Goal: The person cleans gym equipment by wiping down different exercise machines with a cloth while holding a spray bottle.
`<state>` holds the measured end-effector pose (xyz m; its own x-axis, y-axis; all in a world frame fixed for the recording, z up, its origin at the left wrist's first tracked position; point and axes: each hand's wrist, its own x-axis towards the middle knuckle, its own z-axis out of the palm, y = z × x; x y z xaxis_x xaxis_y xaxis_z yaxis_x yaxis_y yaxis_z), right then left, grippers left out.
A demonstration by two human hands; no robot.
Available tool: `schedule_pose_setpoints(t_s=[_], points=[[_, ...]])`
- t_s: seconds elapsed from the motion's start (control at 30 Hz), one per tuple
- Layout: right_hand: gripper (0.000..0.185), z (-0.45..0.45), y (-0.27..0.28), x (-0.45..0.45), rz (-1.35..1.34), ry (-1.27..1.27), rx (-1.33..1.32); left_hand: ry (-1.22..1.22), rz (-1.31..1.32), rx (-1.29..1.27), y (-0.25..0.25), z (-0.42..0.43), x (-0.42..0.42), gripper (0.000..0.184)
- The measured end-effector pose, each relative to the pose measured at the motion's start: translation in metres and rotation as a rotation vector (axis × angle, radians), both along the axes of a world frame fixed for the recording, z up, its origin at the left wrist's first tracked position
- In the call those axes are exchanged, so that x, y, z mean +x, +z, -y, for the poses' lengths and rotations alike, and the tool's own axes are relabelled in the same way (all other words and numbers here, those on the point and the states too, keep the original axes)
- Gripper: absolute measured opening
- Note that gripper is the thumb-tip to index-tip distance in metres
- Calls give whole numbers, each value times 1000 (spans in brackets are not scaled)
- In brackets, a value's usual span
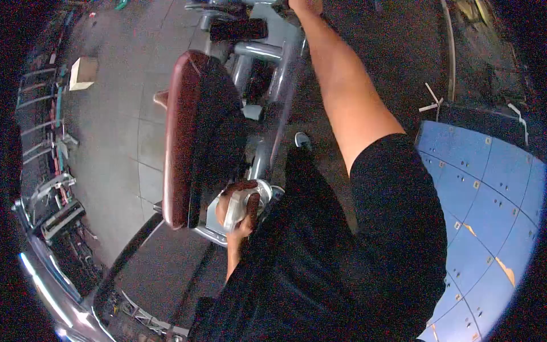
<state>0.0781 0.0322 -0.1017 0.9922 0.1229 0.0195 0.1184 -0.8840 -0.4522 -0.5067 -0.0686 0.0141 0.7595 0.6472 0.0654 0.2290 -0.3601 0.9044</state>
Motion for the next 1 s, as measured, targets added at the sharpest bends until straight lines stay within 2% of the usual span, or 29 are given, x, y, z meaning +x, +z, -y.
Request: schedule_pose_setpoints(t_s=[0.03,0.13,0.2,0.23,0.3,0.33,0.37,0.4,0.43,0.47,0.53,0.57,0.6,0.63,0.67,0.7,0.73,0.77,0.83,0.93,0.97,1.0], points=[[66,2,16,-16,41,10,53,39,-72,-44,9,1,1,27],[66,7,12,-22,44,110,-39,142,70,-73,-3,18,-24,26],[69,17,6,-44,295,160,-141,174,139,-150,-4,24,-46,30],[69,23,-2,-62,291,158,-144,165,165,-119,-4,26,-58,32],[77,35,-23,-96,472,-66,-94,136,141,-16,2,25,-76,33],[88,52,1,-137,288,23,24,116,209,6,2,25,-83,33],[79,62,-8,-157,282,14,55,115,231,-15,0,27,-95,34],[90,69,-17,-185,247,-56,108,120,252,-64,0,29,-107,35],[89,80,-10,-225,224,-19,187,124,274,-113,0,30,-116,35],[76,88,-2,-271,266,-31,135,119,304,-135,-4,29,-127,36],[76,112,-11,-342,235,98,137,85,295,-91,-2,28,-143,36],[78,122,2,-390,152,89,96,78,301,-91,-3,27,-150,36],[82,130,-14,-433,267,158,-13,68,308,-90,-4,26,-158,36],[88,145,-15,-482,170,238,-16,42,280,-41,-5,24,-165,36],[87,161,-45,-522,325,307,-32,18,250,9,-5,24,-172,36],[82,177,-25,-564,195,320,156,15,254,13,-6,24,-177,36],[75,183,-40,-592,301,282,199,55,233,-46,-8,24,-182,35],[73,186,-28,-597,118,281,319,96,208,-108,-10,25,-187,35],[74,174,-24,-578,325,287,144,117,184,-201,-16,22,-192,34],[82,138,-30,-513,452,142,9,94,101,-78,-24,9,-186,35],[84,129,-27,-485,362,98,198,95,102,-75,-23,6,-182,35],[78,120,-25,-457,278,51,200,118,116,-101,-20,5,-174,36]])
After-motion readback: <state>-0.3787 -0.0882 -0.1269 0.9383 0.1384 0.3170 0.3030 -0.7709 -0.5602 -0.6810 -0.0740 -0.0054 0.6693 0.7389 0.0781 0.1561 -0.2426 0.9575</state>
